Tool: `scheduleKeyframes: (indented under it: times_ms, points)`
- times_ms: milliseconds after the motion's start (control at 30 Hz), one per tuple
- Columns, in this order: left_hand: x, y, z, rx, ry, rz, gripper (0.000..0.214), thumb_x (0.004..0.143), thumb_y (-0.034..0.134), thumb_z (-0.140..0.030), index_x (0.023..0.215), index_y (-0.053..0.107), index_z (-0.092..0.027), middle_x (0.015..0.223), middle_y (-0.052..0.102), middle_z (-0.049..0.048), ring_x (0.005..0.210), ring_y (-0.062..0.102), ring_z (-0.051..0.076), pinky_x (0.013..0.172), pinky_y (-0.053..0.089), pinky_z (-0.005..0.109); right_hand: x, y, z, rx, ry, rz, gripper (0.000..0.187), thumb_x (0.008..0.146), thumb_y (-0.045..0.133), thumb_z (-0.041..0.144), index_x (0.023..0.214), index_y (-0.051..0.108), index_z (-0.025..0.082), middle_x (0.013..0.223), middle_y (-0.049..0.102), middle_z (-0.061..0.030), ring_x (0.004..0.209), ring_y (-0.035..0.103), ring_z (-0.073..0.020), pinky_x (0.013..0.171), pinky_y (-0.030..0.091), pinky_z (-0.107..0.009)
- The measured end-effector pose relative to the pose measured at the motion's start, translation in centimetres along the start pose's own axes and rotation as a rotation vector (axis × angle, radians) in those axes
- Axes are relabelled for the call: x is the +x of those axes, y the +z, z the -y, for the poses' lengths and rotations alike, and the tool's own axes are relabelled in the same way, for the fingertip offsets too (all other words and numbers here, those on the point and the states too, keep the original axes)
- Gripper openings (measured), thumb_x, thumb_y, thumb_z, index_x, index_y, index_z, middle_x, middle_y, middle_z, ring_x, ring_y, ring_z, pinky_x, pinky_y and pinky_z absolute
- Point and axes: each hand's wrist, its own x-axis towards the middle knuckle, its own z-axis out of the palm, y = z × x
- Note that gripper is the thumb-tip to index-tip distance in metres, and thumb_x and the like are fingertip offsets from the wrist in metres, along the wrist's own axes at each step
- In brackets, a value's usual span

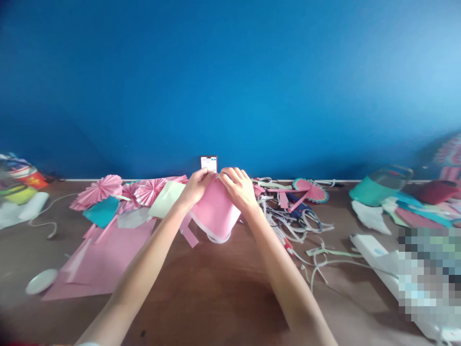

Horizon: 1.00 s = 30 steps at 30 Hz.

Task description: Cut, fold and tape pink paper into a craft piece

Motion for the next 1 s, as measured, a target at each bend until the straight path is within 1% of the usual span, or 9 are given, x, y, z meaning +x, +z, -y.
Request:
scheduleKeyframes:
  times_ms: [167,300,433,500,600,667,800,867,1000]
  points:
    - [0.1,-0.1,0.3,0.081,0.012,-0.002,0.035,0.095,0.043,-0.049,0.079,0.052,-0.019,0.075,0.058,0.0004,0.070,0.052,0.015,0.062,0.033,0.027,0.2,0.2,0.1,0.156,0.060,0.015,0.019,0.097,0.042,0.015,0.102,0.059,0.021,0.108,0.067,-0.0086,0.090,0.056,-0.0221,0.078,0.041,-0.036]
    - [0.0,0.0,0.6,0.159,0.034,-0.032,0.034,0.097,0.040,-0.047,0.079,0.048,-0.020,0.073,0.058,0.0004,0.069,0.054,0.016,0.061,0.032,0.027,0.8,0.2,0.4,0.423,0.209,-0.034,0.014,0.097,0.046,0.020,0.093,0.059,0.023,0.098,0.068,-0.0054,0.091,0.059,-0.0211,0.082,0.044,-0.036]
    - [-0.2,0.4,0.6,0.218,0.032,-0.064,0.031,0.099,0.037,-0.044,0.082,0.048,-0.022,0.070,0.057,0.0007,0.068,0.055,0.018,0.061,0.031,0.028,1.5,-0.1,0.7,0.624,0.389,-0.069,0.007,0.093,0.053,0.023,0.089,0.058,0.023,0.098,0.067,-0.0042,0.095,0.061,-0.0204,0.082,0.046,-0.035]
    - [-0.2,0.5,0.5,0.203,0.034,-0.058,0.032,0.099,0.037,-0.045,0.082,0.048,-0.021,0.068,0.055,0.0002,0.067,0.054,0.017,0.062,0.032,0.027,1.7,-0.4,0.8,0.715,0.487,-0.055,0.006,0.092,0.056,0.026,0.087,0.058,0.022,0.096,0.067,-0.0036,0.091,0.062,-0.0192,0.077,0.046,-0.032]
    - [0.0,0.4,0.3,0.110,0.073,-0.018,0.036,0.099,0.037,-0.049,0.081,0.050,-0.020,0.071,0.055,0.0001,0.069,0.053,0.016,0.064,0.034,0.026,1.7,-1.0,0.7,0.862,0.648,0.019,0.014,0.090,0.059,0.035,0.086,0.058,0.022,0.076,0.063,-0.0001,0.066,0.058,-0.0154,0.058,0.043,-0.028]
    - [0.1,0.3,0.2,0.040,0.091,0.023,0.038,0.097,0.040,-0.051,0.082,0.054,-0.018,0.076,0.057,0.0010,0.074,0.054,0.016,0.066,0.036,0.025,1.6,-1.3,0.4,0.938,0.709,0.039,0.019,0.087,0.063,0.040,0.085,0.060,0.021,0.068,0.059,0.0016,0.057,0.053,-0.0134,0.052,0.040,-0.026]
    - [0.2,0.5,-0.1,-0.062,0.075,0.119,0.041,0.094,0.045,-0.052,0.082,0.060,-0.016,0.081,0.062,0.0027,0.079,0.056,0.018,0.069,0.039,0.025,1.5,-1.6,-0.5,0.947,0.654,0.013,0.022,0.083,0.067,0.041,0.085,0.066,0.019,0.082,0.066,-0.0025,0.071,0.058,-0.0152,0.061,0.044,-0.027]
    - [0.2,0.7,-0.1,-0.084,0.059,0.137,0.040,0.094,0.046,-0.051,0.082,0.061,-0.015,0.080,0.062,0.0022,0.079,0.056,0.017,0.068,0.038,0.025,1.4,-1.6,-1.0,0.935,0.621,0.071,0.024,0.084,0.066,0.041,0.089,0.068,0.018,0.084,0.067,-0.0037,0.074,0.059,-0.0159,0.063,0.045,-0.027]
    - [0.2,1.0,0.1,-0.067,0.036,0.143,0.038,0.093,0.048,-0.049,0.080,0.060,-0.016,0.076,0.059,0.0009,0.073,0.053,0.016,0.065,0.036,0.025,1.1,-1.5,-1.5,0.955,0.609,0.161,0.030,0.084,0.066,0.042,0.099,0.069,0.017,0.083,0.067,-0.0042,0.071,0.058,-0.0152,0.062,0.044,-0.027]
